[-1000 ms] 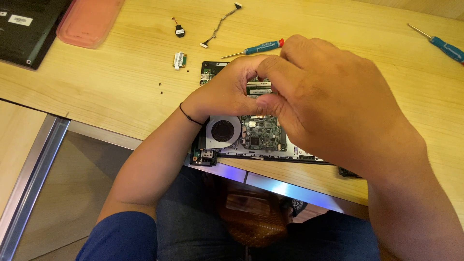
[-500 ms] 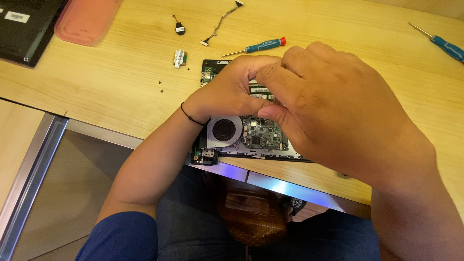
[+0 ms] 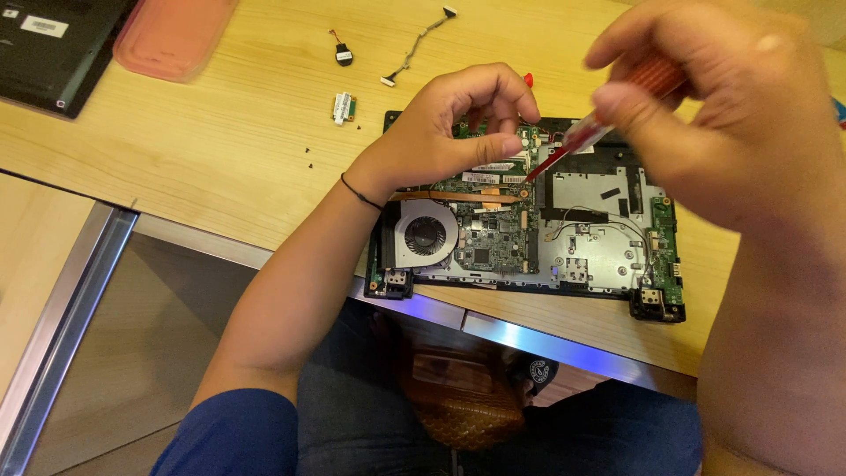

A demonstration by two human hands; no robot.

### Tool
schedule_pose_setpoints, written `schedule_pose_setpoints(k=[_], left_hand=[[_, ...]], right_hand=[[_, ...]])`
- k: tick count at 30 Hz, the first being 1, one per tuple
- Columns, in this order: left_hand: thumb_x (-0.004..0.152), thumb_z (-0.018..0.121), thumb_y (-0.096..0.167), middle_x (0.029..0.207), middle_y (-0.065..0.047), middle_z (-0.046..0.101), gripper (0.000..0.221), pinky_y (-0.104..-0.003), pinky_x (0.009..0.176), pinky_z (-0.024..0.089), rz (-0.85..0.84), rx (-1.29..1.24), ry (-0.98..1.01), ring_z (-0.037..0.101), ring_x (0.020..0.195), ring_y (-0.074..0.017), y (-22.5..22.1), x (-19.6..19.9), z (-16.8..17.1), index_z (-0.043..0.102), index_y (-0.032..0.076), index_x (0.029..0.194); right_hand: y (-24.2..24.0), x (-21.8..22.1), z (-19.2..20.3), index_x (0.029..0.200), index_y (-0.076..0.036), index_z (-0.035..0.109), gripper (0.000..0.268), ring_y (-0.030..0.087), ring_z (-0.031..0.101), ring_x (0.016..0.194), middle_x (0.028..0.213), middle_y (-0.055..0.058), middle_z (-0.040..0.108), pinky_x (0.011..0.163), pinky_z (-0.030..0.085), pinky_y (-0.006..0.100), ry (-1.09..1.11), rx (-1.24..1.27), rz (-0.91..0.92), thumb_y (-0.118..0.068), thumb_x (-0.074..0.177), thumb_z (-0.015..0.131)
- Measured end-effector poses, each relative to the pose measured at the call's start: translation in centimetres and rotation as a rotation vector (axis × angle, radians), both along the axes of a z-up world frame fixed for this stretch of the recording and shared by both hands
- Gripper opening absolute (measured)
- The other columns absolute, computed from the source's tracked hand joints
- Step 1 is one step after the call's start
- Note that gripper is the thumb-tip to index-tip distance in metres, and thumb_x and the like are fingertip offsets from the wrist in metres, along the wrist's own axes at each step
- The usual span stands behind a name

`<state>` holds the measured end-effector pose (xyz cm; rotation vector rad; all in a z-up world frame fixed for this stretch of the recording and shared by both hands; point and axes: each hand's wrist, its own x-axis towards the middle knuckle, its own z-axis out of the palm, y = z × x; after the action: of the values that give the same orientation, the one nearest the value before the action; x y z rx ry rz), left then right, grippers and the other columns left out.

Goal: Removing the cooling fan and heatsink from a laptop motherboard using a screwdriver.

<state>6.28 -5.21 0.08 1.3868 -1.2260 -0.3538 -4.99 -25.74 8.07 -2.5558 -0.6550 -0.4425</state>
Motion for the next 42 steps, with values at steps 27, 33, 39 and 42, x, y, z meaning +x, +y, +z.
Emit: schedule_pose_setpoints(k=[27, 33, 39, 42], left_hand=[[0.074, 0.077, 0.034, 0.077, 0.011, 0.064, 0.032, -0.042, 0.076, 0.039, 0.141, 0.739, -0.635, 0.057, 0.089, -0.0198, -0.8, -1.6, -1.1, 0.059, 0.024, 0.098], [0.076, 0.071, 0.025, 0.076, 0.010, 0.065, 0.025, -0.042, 0.072, 0.040, 0.116, 0.707, -0.627, 0.057, 0.087, -0.0204, -0.8, -1.5, -0.9, 0.062, 0.022, 0.100], [0.075, 0.067, 0.024, 0.075, 0.010, 0.065, 0.023, -0.040, 0.071, 0.040, 0.143, 0.691, -0.652, 0.057, 0.083, -0.0198, -0.9, -1.5, -1.3, 0.064, 0.023, 0.098], [0.072, 0.069, 0.024, 0.074, 0.012, 0.065, 0.024, -0.041, 0.072, 0.040, 0.142, 0.691, -0.652, 0.057, 0.085, -0.0190, -0.8, -1.5, -1.4, 0.064, 0.023, 0.096]], right_hand=[[-13.3, 1.2, -14.7, 0.089, -0.010, 0.061, 0.012, 0.016, 0.065, 0.068, 0.089, 0.003, 0.059, 0.063, 0.067, 0.022, 0.007, 1.176, -0.735, 0.000, 0.096, 0.059], [-14.4, 1.7, -15.9, 0.088, -0.010, 0.061, 0.013, 0.016, 0.068, 0.066, 0.087, 0.003, 0.057, 0.059, 0.066, 0.023, 0.001, 1.127, -0.749, 0.001, 0.093, 0.058], [-15.1, 2.0, -17.5, 0.097, -0.008, 0.061, 0.014, 0.009, 0.058, 0.063, 0.085, 0.006, 0.061, 0.052, 0.049, 0.020, 0.020, 0.701, -0.733, 0.004, 0.093, 0.065], [-16.2, 2.4, -18.6, 0.100, -0.009, 0.067, 0.019, 0.016, 0.053, 0.077, 0.100, 0.008, 0.055, 0.072, 0.047, 0.028, -0.193, 0.330, -0.678, 0.003, 0.086, 0.070]])
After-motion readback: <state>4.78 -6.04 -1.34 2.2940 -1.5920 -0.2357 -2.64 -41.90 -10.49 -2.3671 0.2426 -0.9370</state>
